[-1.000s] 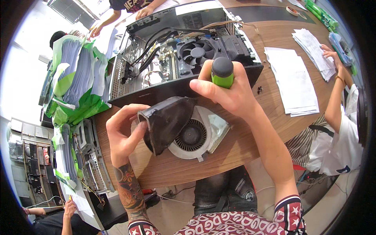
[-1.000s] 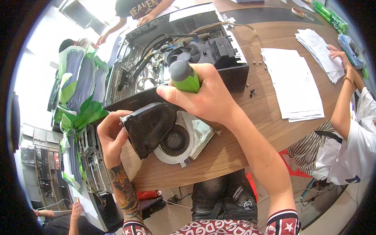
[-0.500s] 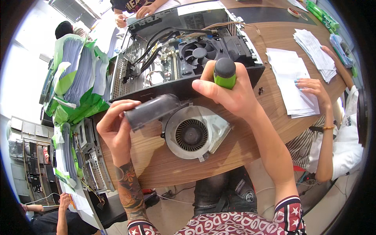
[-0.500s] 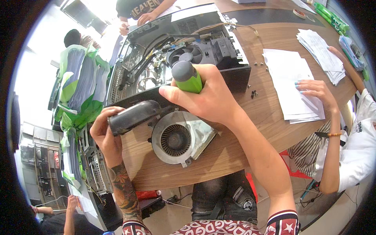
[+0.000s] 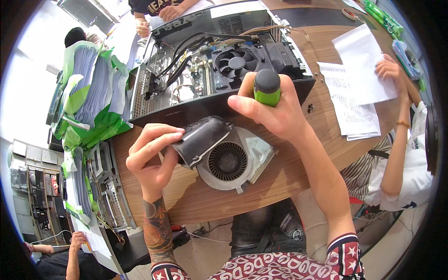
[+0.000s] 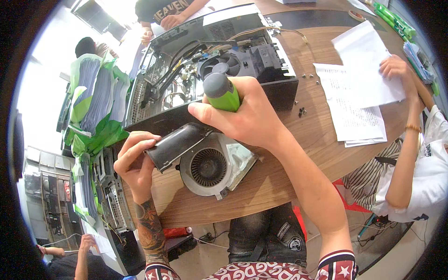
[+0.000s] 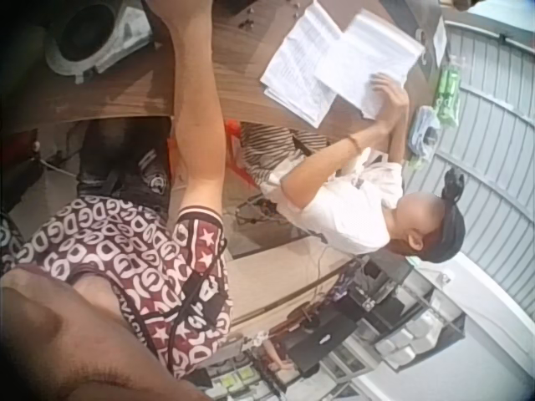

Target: The person unfastens screws from a computer cooling fan assembly using a screwdriver, removes the plastic air shroud, and uses the screwdriver to fasten screws into the fan casing.

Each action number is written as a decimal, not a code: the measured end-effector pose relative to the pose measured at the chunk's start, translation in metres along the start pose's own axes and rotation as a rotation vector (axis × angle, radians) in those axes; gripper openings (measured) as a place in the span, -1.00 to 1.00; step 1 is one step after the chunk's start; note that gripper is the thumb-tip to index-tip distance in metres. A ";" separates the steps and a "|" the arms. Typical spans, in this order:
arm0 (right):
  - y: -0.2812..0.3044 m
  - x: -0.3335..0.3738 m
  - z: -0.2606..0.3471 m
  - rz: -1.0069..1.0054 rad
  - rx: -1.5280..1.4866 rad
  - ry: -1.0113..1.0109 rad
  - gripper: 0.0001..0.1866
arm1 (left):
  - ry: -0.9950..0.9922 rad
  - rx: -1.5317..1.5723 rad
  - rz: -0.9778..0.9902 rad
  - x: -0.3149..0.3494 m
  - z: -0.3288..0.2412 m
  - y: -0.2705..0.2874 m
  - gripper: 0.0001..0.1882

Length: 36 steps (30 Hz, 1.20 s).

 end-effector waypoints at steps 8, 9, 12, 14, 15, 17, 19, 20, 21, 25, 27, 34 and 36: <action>0.001 0.001 0.001 -0.003 0.005 -0.004 -0.73 | -0.041 -0.075 0.117 -0.003 -0.005 -0.005 -0.57; 0.000 0.001 0.000 -0.001 0.010 -0.013 -0.73 | -0.033 -0.072 0.157 -0.003 -0.005 -0.010 -0.56; 0.000 0.001 -0.001 -0.008 0.005 0.000 -0.72 | -0.025 -0.058 0.235 -0.002 -0.007 -0.020 -0.54; -0.001 0.002 -0.001 -0.004 0.006 -0.003 -0.71 | 0.016 -0.030 0.270 -0.002 -0.006 -0.023 -0.53; -0.001 0.002 -0.002 0.001 0.005 -0.006 -0.71 | 0.036 -0.029 0.276 -0.001 -0.005 -0.023 -0.53; -0.001 0.001 -0.001 -0.001 0.005 0.001 -0.71 | 0.063 -0.019 0.288 -0.001 -0.006 -0.025 -0.55; -0.001 0.001 0.000 -0.004 0.008 0.007 -0.70 | 0.088 -0.004 0.300 -0.001 -0.005 -0.028 -0.56; 0.000 0.001 0.000 -0.007 0.008 0.005 -0.71 | 0.094 0.008 0.331 -0.001 -0.005 -0.032 -0.58; 0.001 0.001 0.000 -0.010 0.009 0.004 -0.71 | 0.099 0.021 0.361 -0.001 -0.005 -0.036 -0.59; -0.001 0.001 0.000 -0.002 0.011 0.012 -0.71 | 0.092 0.073 0.424 -0.002 -0.007 -0.040 -0.68; -0.002 0.001 -0.002 -0.008 0.001 -0.002 -0.71 | 0.101 0.072 0.361 -0.001 -0.002 -0.035 -0.72; 0.000 0.001 -0.002 0.005 0.006 -0.022 -0.71 | 0.330 0.096 0.274 0.004 0.025 -0.034 -0.57; 0.000 0.001 -0.002 0.002 -0.011 -0.021 -0.71 | 0.376 0.134 0.333 0.008 0.028 -0.039 -0.48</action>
Point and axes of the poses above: each hand's wrist, its own x-axis away from the middle knuckle, its own y-axis out of the back of the hand, z = x × y, the point moved 7 cm from there along -x, towards the middle knuckle, and after that the axes turned 14 degrees about x, right-handed, at the moved point
